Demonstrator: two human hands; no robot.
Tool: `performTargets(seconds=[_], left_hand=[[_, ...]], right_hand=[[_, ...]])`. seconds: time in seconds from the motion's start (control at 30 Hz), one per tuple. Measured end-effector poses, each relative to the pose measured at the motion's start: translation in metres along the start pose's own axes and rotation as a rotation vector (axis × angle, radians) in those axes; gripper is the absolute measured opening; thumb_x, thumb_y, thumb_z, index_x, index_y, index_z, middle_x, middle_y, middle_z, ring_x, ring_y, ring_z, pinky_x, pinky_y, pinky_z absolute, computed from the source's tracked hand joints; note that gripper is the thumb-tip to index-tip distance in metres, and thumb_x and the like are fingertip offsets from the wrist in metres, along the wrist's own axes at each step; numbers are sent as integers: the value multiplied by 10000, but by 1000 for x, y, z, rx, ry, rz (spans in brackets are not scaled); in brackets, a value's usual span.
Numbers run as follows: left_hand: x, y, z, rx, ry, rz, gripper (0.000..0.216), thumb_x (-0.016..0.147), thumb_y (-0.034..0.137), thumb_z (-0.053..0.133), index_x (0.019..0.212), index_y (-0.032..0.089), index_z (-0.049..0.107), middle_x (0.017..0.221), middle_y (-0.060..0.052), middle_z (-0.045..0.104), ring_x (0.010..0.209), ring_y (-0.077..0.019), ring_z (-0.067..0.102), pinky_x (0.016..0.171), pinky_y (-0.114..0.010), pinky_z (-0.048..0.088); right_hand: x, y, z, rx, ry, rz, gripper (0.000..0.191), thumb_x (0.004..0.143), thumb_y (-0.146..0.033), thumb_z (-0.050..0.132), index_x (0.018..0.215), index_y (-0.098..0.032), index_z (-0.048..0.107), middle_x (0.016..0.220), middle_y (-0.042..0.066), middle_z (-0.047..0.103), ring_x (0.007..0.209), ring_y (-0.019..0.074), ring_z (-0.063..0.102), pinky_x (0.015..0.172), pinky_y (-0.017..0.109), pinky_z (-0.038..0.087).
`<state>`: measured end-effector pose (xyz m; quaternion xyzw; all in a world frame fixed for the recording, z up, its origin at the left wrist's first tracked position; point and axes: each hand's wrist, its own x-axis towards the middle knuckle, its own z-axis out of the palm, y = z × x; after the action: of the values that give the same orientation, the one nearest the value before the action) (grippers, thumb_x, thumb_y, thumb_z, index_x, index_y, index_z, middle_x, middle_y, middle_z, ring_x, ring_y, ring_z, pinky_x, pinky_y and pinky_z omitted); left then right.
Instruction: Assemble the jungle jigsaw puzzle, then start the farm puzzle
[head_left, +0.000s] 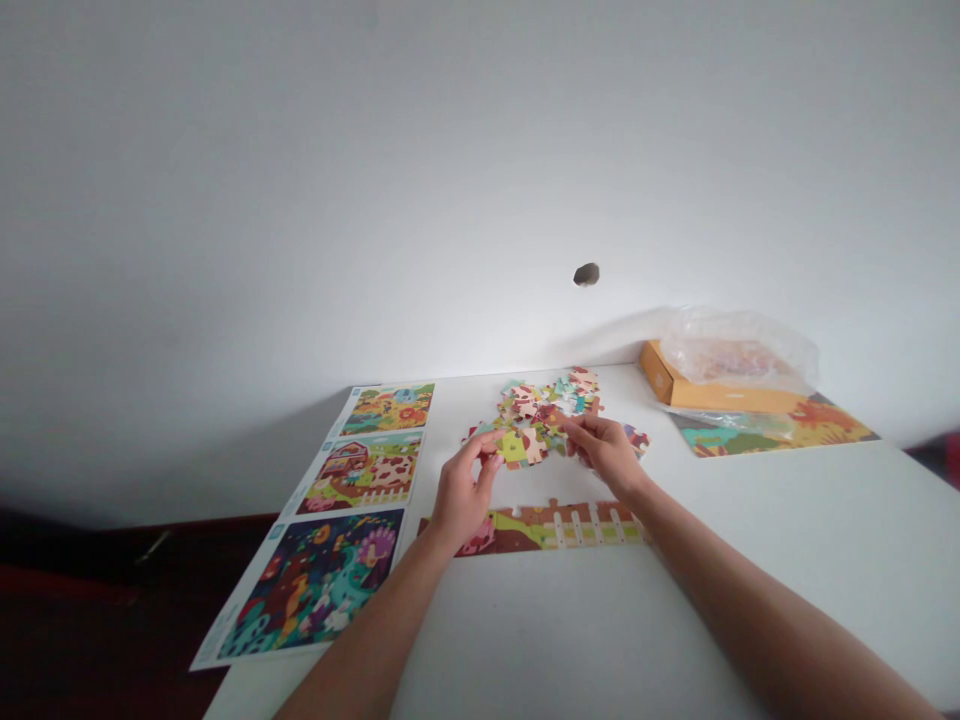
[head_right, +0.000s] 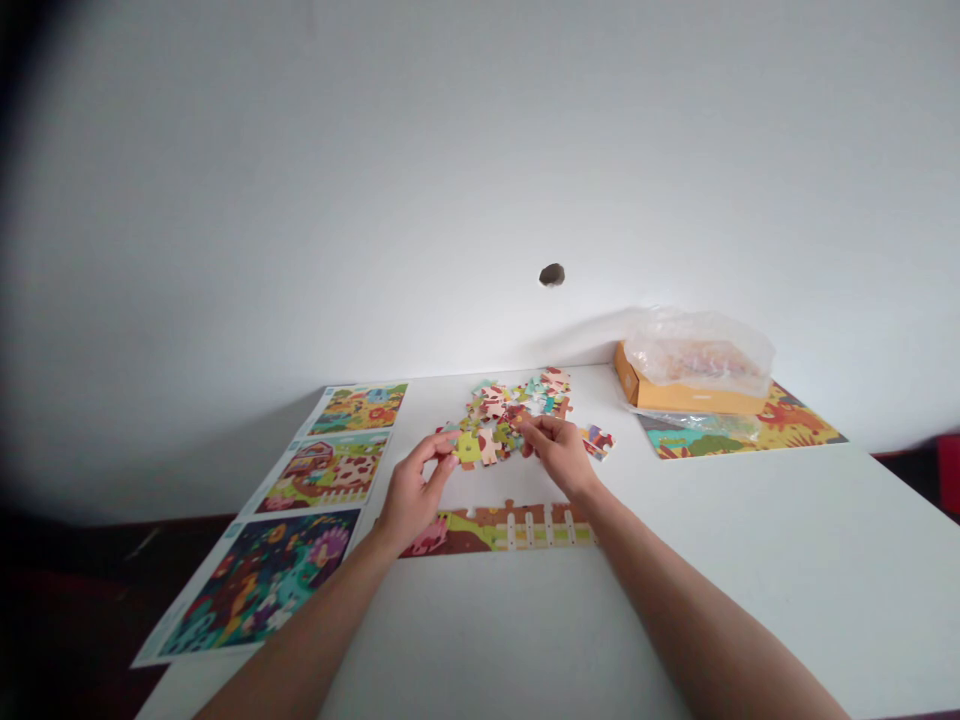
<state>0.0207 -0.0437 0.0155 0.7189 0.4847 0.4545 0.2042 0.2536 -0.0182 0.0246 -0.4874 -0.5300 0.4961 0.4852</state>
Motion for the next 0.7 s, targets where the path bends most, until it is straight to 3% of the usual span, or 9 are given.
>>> performTargets(seconds=[0.13,0.4,0.7], left_hand=[[0,-2,1,9,8,11,267,918,241,509,1163,200,607,887,-29,688,838,-164,647,817,-280,493],[0,-3,1,23,9,20,285,908,238,515,1171,203,619,918,-39,704,854,-172,655,820,-287,502],[0,-3,1,25,-33,33,284,912,216,512,1174,199,619,911,-40,694,865,-173,650,844,-297,493]], right_hand=[[3,-2,-8,77,88,23,416,733,-526,716,584,-189,522,441,-50,435,393,68,286,401,241,176],[7,-13,-22,447,101,67,370,690,-432,767,618,-199,488,433,-94,320,376,43,182,372,226,99],[8,-9,-25,414,43,72,341,714,-446,739,657,-193,516,447,-93,331,382,46,170,382,229,89]])
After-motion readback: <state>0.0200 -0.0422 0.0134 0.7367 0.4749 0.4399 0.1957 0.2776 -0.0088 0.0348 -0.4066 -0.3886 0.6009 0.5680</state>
